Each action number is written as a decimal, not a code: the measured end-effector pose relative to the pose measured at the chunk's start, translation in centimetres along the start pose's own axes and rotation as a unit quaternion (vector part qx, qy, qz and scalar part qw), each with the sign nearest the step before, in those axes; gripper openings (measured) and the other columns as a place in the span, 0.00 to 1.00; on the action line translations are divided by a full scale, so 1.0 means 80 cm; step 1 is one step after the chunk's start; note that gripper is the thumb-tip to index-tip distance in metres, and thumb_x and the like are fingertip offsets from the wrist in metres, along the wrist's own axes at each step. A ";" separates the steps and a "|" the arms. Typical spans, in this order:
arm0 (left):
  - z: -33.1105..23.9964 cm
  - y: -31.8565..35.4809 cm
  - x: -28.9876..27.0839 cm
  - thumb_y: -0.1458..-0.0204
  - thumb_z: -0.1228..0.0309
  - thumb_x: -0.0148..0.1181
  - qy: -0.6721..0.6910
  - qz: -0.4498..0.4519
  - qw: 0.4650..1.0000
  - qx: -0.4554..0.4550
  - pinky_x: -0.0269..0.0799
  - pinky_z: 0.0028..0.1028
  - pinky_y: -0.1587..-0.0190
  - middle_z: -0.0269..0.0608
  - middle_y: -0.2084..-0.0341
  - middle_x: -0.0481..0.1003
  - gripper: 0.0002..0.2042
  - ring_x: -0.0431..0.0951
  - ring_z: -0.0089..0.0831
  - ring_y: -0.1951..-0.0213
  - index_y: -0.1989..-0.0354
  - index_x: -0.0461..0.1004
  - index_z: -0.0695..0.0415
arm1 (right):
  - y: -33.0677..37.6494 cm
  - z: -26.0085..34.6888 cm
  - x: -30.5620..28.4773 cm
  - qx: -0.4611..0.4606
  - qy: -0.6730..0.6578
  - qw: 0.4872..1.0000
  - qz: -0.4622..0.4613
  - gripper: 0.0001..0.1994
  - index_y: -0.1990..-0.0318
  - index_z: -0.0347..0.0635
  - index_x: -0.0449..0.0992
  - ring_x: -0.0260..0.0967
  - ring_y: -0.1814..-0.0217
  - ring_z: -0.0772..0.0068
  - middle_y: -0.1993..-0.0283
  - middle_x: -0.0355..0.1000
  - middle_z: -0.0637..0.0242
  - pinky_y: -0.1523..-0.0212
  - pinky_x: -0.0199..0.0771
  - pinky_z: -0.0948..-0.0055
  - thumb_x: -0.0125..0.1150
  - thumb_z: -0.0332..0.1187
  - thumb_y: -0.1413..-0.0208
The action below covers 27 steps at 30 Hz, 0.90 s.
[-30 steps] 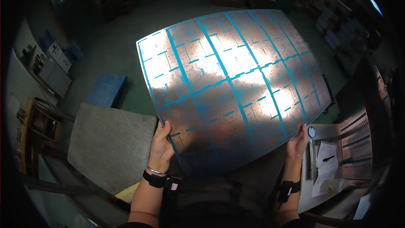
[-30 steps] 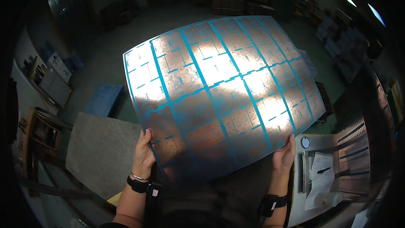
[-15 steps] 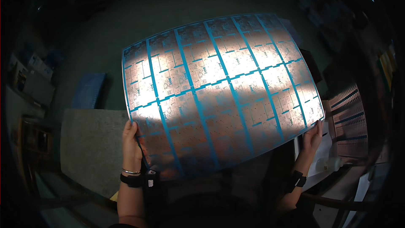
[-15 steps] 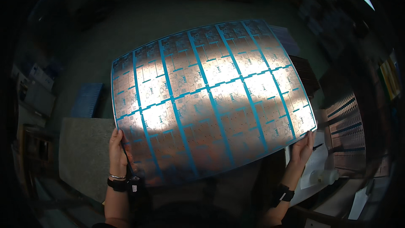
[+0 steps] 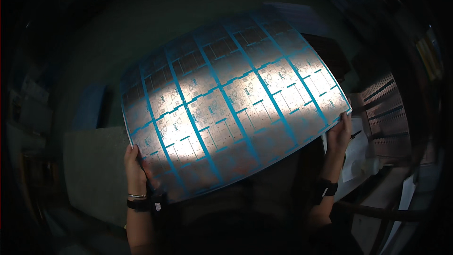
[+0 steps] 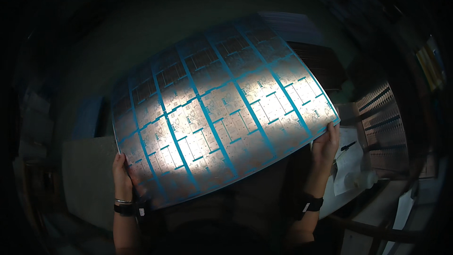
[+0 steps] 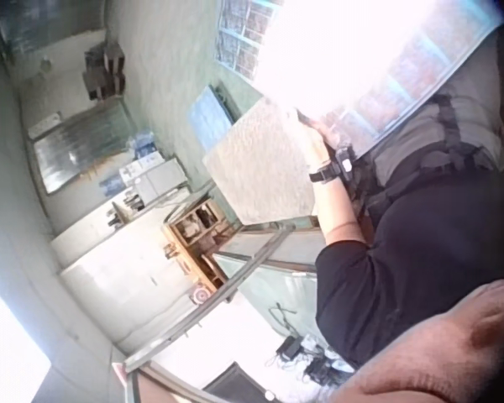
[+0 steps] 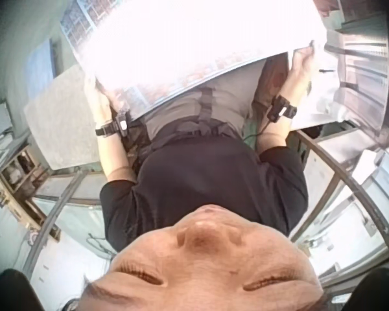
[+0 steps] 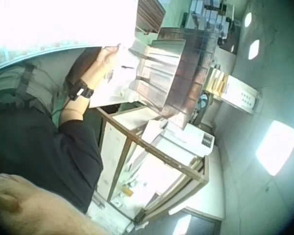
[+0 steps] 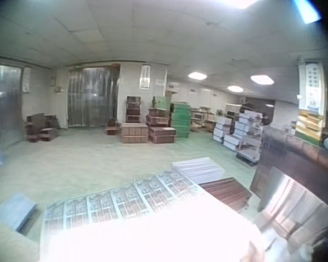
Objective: Inspecting thin metal plates and recording data on a process sheet.
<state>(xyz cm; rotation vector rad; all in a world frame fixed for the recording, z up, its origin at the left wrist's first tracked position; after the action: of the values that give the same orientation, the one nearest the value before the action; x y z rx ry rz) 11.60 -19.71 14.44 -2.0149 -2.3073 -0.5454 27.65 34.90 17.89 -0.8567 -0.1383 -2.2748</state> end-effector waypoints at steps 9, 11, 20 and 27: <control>0.009 -0.002 -0.012 0.44 0.68 0.49 -0.026 -0.015 1.000 -0.001 0.63 0.24 0.55 0.34 0.64 0.71 0.10 0.69 0.23 0.60 0.58 0.69 0.60 | 0.003 0.010 0.015 -0.006 -0.077 0.996 -0.048 0.22 0.41 0.35 0.56 0.55 0.37 0.63 0.39 0.58 0.54 0.38 0.55 0.64 0.34 0.40 0.36; 0.007 0.000 -0.005 0.43 0.67 0.48 -0.033 0.017 0.999 0.001 0.62 0.24 0.55 0.34 0.64 0.70 0.10 0.68 0.22 0.60 0.59 0.69 0.59 | 0.003 0.011 0.022 -0.009 -0.075 0.996 -0.054 0.22 0.41 0.34 0.57 0.55 0.37 0.63 0.40 0.58 0.54 0.38 0.54 0.65 0.34 0.40 0.36; 0.001 0.002 0.007 0.42 0.65 0.47 0.030 0.039 0.998 -0.032 0.65 0.25 0.57 0.34 0.65 0.70 0.10 0.69 0.23 0.61 0.60 0.70 0.58 | -0.002 0.010 0.018 -0.022 -0.075 0.995 -0.060 0.22 0.42 0.33 0.58 0.57 0.38 0.65 0.41 0.60 0.55 0.38 0.55 0.66 0.34 0.40 0.36; 0.009 -0.016 -0.037 0.42 0.61 0.48 -0.003 -0.074 0.990 0.120 0.66 0.22 0.58 0.32 0.66 0.71 0.12 0.70 0.20 0.63 0.62 0.70 0.59 | 0.004 0.014 -0.049 0.128 0.177 0.976 0.002 0.24 0.52 0.27 0.68 0.70 0.55 0.67 0.57 0.72 0.53 0.52 0.66 0.72 0.41 0.45 0.38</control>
<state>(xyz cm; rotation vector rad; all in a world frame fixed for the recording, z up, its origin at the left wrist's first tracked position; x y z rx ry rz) 10.97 -22.49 12.70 -1.7522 -2.4044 -0.2516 30.60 37.28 16.34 -0.3123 -0.2605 -2.3028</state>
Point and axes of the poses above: each hand's wrist, its own y-axis away from the middle knuckle, its own x-axis out of the palm, z = x × y, the point moved 2 cm from there along -y, towards the middle knuckle
